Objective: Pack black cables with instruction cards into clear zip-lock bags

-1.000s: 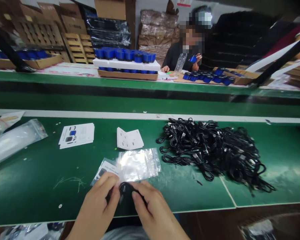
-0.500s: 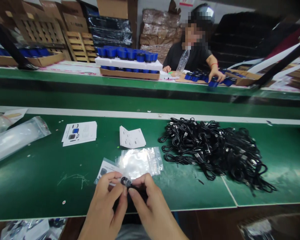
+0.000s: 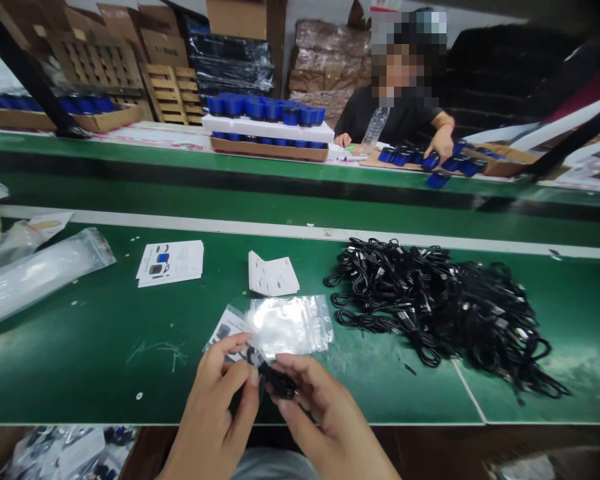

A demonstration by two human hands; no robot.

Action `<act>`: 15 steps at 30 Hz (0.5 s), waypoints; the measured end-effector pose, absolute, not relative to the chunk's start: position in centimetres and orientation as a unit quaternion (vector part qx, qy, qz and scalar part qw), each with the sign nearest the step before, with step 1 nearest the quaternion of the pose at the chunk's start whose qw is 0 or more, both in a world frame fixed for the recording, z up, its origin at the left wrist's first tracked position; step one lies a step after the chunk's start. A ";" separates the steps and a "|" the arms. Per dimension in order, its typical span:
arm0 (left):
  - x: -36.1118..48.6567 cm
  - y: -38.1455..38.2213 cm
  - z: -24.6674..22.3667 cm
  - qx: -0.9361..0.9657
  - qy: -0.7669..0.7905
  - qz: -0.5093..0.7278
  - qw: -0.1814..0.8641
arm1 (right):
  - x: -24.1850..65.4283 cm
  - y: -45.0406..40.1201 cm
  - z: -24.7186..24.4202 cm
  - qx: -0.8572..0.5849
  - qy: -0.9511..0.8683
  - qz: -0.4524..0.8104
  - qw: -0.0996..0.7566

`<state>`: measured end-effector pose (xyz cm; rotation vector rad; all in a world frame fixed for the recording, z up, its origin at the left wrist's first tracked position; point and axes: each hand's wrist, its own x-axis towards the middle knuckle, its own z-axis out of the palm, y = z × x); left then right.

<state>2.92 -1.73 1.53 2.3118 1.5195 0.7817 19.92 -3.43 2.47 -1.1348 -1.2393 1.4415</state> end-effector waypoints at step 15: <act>4.4 -3.2 2.7 0.766 0.531 0.339 0.128 | 18.6 -2.6 3.2 -0.531 -0.551 0.479 0.430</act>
